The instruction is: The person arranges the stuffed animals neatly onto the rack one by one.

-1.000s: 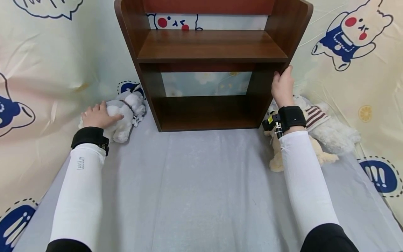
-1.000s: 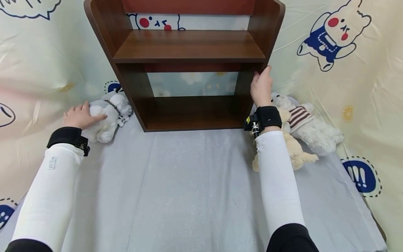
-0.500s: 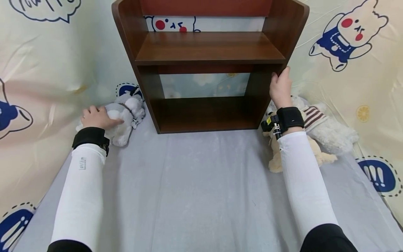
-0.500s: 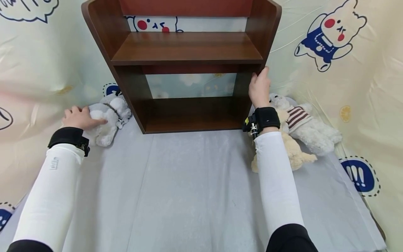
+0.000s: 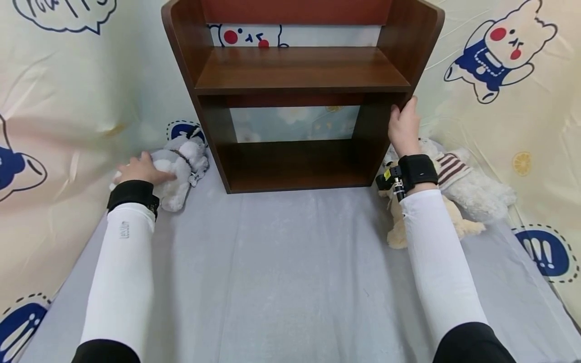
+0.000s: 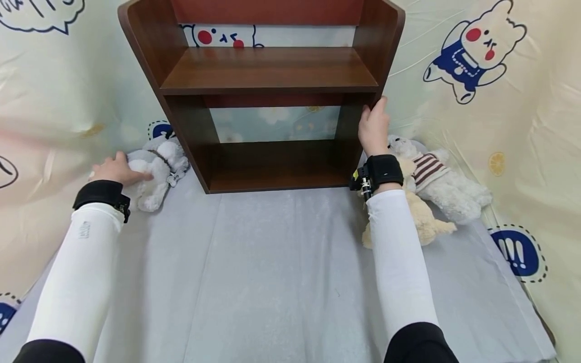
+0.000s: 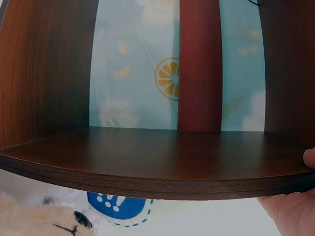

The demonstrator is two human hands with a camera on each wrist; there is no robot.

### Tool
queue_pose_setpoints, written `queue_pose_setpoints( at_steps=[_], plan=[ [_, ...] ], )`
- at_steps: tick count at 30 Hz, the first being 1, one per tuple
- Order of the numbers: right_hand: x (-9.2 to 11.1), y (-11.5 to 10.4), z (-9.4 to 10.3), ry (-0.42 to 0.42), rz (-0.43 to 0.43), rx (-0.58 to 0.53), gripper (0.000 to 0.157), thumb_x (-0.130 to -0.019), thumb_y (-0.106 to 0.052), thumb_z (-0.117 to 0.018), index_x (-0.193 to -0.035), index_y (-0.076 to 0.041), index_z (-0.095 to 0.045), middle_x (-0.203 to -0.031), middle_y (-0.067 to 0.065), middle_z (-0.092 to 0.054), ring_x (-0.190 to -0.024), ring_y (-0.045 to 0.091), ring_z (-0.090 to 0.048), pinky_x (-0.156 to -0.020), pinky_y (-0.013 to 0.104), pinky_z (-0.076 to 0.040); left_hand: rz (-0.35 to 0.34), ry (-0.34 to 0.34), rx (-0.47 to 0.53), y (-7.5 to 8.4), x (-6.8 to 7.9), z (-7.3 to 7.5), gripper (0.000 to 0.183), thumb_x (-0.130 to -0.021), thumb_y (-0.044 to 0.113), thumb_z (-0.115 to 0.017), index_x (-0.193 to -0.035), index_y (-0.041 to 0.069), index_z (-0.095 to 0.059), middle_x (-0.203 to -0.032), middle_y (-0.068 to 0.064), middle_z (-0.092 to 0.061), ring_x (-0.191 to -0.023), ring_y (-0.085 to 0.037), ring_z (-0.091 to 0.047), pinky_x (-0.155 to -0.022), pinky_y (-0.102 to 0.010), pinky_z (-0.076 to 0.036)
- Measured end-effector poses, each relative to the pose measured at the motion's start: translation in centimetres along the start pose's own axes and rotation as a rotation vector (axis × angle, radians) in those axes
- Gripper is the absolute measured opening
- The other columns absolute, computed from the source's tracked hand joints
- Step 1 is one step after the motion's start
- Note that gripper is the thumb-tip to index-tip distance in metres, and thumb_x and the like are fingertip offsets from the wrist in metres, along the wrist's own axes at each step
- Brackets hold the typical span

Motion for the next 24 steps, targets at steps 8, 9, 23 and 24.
queue_pose_setpoints(
  at_steps=[8, 9, 23, 24],
  plan=[
    [0.0, 0.0, 0.0, 0.001, 0.013, -0.012, 0.044, -0.102, -0.026, -0.027, -0.141, -0.008, -0.018, -0.146, 0.017, -0.035, -0.127, 0.023, -0.041, -0.103, 0.04, -0.037, -0.011, -0.024, -0.029, 0.0, -0.3, -0.1, 0.092, -0.079, 0.047, -0.061, -0.139, -0.006, -0.016, -0.131, -0.044, -0.013, -0.117, -0.069, -0.012, -0.087, -0.079, -0.023],
    [0.0, 0.0, 0.0, 0.0, 0.012, -0.013, 0.044, -0.102, -0.026, -0.026, -0.141, -0.008, -0.018, -0.146, 0.016, -0.034, -0.127, 0.023, -0.041, -0.103, 0.04, -0.037, -0.012, -0.028, -0.032, -0.1, -0.4, -0.2, 0.093, -0.079, 0.048, -0.06, -0.14, -0.006, -0.015, -0.131, -0.044, -0.013, -0.117, -0.069, -0.011, -0.087, -0.079, -0.023],
    [0.0, 0.0, -0.2, -0.006, 0.007, -0.026, 0.043, -0.102, -0.026, -0.026, -0.141, -0.01, -0.018, -0.146, 0.014, -0.033, -0.128, 0.021, -0.039, -0.104, 0.038, -0.036, -0.038, -0.03, -0.016, -0.5, -1.3, -0.4, 0.085, -0.08, 0.044, -0.061, -0.134, -0.007, -0.021, -0.129, -0.044, -0.022, -0.113, -0.07, -0.015, -0.083, -0.081, -0.024],
    [0.0, 0.0, -0.2, -0.005, 0.008, -0.026, 0.043, -0.102, -0.026, -0.026, -0.141, -0.01, -0.018, -0.146, 0.014, -0.033, -0.128, 0.021, -0.039, -0.104, 0.038, -0.036, -0.041, -0.028, -0.013, -0.5, -1.3, -0.4, 0.085, -0.079, 0.043, -0.061, -0.134, -0.007, -0.021, -0.129, -0.043, -0.022, -0.113, -0.07, -0.015, -0.083, -0.081, -0.024]
  ],
)
Point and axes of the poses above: each hand's wrist, its own x-axis away from the middle knuckle, its own z-axis out of the back of the hand, y = z × x, the point moved 5 cm from there along -x, towards the middle knuckle
